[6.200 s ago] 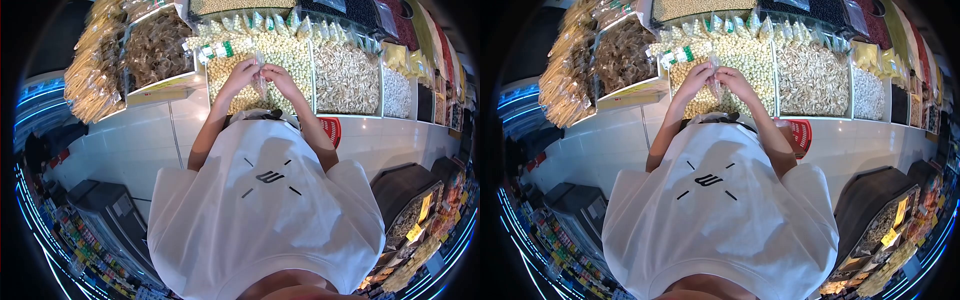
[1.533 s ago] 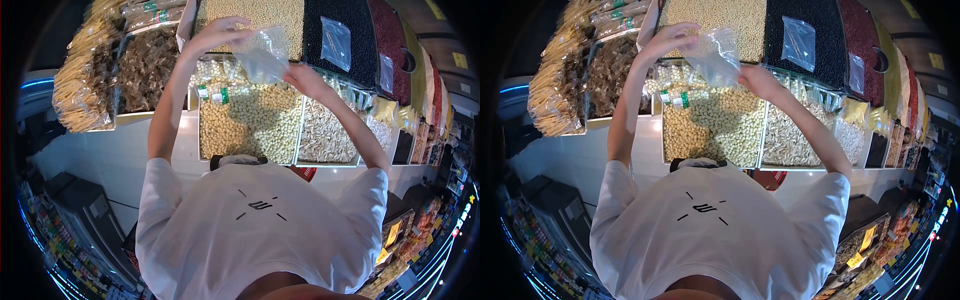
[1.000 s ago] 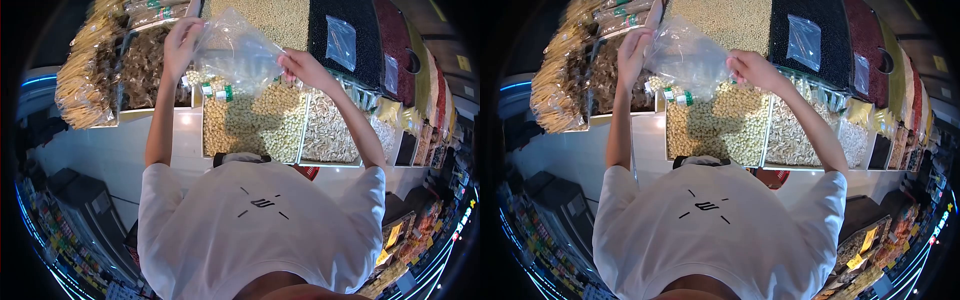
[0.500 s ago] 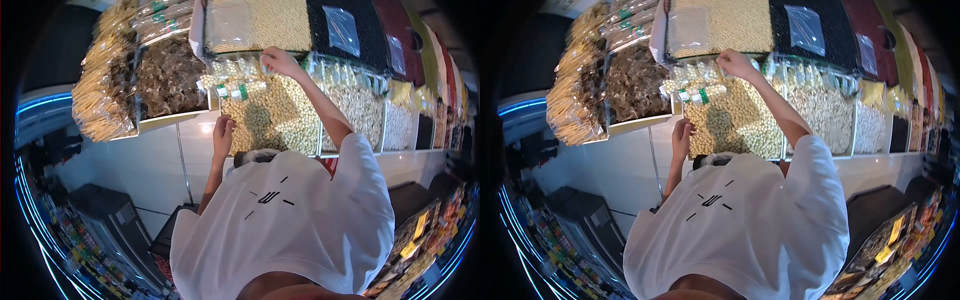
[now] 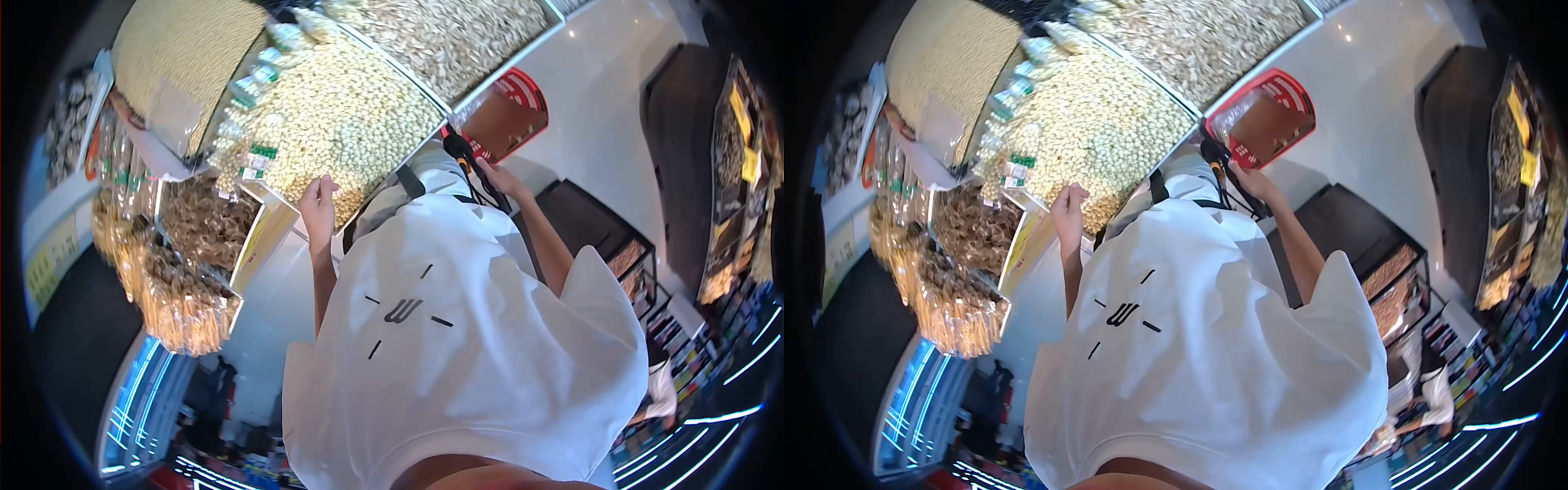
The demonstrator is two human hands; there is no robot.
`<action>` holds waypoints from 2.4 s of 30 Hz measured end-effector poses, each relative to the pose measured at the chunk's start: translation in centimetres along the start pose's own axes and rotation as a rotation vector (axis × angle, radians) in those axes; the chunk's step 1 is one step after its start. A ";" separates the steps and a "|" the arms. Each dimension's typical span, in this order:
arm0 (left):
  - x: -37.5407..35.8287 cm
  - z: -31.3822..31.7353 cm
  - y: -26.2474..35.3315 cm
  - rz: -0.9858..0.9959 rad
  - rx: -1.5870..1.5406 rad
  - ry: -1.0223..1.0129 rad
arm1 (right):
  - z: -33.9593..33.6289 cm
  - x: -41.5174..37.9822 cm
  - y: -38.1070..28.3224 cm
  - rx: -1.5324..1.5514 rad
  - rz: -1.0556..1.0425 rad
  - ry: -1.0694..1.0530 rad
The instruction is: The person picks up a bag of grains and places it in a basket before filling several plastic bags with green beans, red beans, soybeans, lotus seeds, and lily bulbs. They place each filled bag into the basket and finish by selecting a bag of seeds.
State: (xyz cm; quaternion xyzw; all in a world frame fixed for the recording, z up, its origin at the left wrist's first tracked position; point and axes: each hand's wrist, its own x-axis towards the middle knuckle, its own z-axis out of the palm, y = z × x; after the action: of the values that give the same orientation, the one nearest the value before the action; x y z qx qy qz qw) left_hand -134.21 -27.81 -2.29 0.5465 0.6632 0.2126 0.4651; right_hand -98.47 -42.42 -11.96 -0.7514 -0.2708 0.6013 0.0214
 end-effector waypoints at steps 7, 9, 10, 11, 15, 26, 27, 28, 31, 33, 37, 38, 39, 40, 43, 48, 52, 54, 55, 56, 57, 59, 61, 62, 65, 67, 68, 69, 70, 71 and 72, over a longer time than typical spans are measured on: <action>-0.6 3.2 1.8 0.098 0.085 -0.246 | 1.6 -3.9 1.6 0.282 -0.102 -0.005; -1.5 4.0 2.0 0.105 0.097 -0.292 | 2.1 -3.5 3.0 0.089 -0.228 0.020; -1.7 4.2 2.2 0.123 0.103 -0.328 | 2.5 -3.4 3.5 -0.114 -0.361 0.054; -1.9 4.5 1.1 0.133 0.096 -0.331 | 2.9 -3.5 4.0 -0.043 -0.440 0.060; -3.3 4.1 0.2 0.239 0.153 -0.394 | 5.6 -4.7 4.5 -0.050 -0.405 0.272; -6.1 6.8 -1.9 0.380 0.122 -0.486 | 5.5 -7.3 0.7 -0.101 -0.313 0.345; -6.2 7.8 -2.0 0.410 0.161 -0.511 | 6.1 -7.1 0.8 -0.101 -0.311 0.354; -6.5 8.6 -1.6 0.416 0.158 -0.516 | 7.2 -6.4 1.3 0.012 -0.295 0.220; -6.8 11.2 -0.3 0.572 0.253 -0.600 | 9.0 -6.1 2.7 0.086 -0.336 0.062; -6.0 12.9 1.2 0.632 0.245 -0.589 | 8.7 -5.8 3.5 -0.025 -0.389 0.019; -3.0 17.3 4.5 0.796 0.293 -0.497 | 5.4 -3.4 6.9 0.097 -0.346 0.123; -1.8 18.8 5.2 0.899 0.299 -0.419 | 4.5 -1.7 8.3 0.116 -0.349 0.120; -0.8 20.0 6.3 0.939 0.369 -0.413 | 3.9 1.2 10.7 0.014 -0.297 0.128; 0.5 21.5 7.6 0.946 0.386 -0.419 | 3.3 4.4 13.0 -0.090 -0.248 0.137; 4.5 26.3 10.4 1.103 0.506 -0.270 | 1.4 13.9 18.7 -0.189 -0.182 0.253; 7.6 32.3 10.7 0.957 0.926 -0.296 | 1.5 27.3 24.3 0.129 0.010 0.378; 8.3 32.6 9.2 0.975 1.136 -0.228 | 2.6 34.5 26.0 0.187 -0.043 0.318; 7.9 33.0 8.9 0.976 1.188 -0.166 | 3.8 39.2 27.4 0.225 -0.024 0.254; 7.8 32.9 8.7 0.902 1.163 -0.163 | 6.8 42.9 28.9 0.230 0.025 0.387; 7.5 32.5 8.3 0.822 1.140 -0.153 | 7.8 45.1 30.1 0.247 0.038 0.370; 7.3 31.8 7.6 0.746 1.039 -0.143 | 8.5 47.1 30.9 0.324 -0.030 0.348; 7.1 30.3 6.7 0.700 1.022 -0.082 | 10.7 50.6 32.0 0.436 -0.092 0.300; 7.2 29.5 7.1 0.733 1.161 -0.039 | 13.2 54.1 33.1 0.354 -0.070 0.227; 7.0 29.2 7.3 0.728 1.221 -0.037 | 14.6 55.5 33.4 0.380 -0.073 0.208; 7.3 30.7 7.6 0.788 1.312 -0.060 | 19.1 57.7 33.0 0.232 -0.041 0.358; 7.4 31.1 7.8 0.808 1.332 -0.104 | 17.1 55.3 31.6 0.202 0.150 0.371; 7.4 31.1 7.7 0.813 1.321 -0.110 | 17.4 55.7 31.2 0.213 0.138 0.367; 7.4 31.0 7.6 0.810 1.305 -0.123 | 17.7 55.4 31.0 0.164 0.106 0.451; 7.3 30.6 7.7 0.802 1.284 -0.138 | 17.7 54.5 30.8 0.108 0.076 0.535; 7.2 30.3 7.6 0.795 1.251 -0.143 | 17.2 54.0 30.2 0.019 0.102 0.464; 7.1 29.9 7.4 0.795 1.205 -0.138 | 16.5 53.2 30.1 0.001 0.093 0.482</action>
State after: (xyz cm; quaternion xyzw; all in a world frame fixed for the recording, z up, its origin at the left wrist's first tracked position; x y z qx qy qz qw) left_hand -104.69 -25.77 -13.47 0.9199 0.3854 -0.0718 0.0113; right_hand -95.21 -49.94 -74.72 -0.8848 -0.2225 0.4053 0.0580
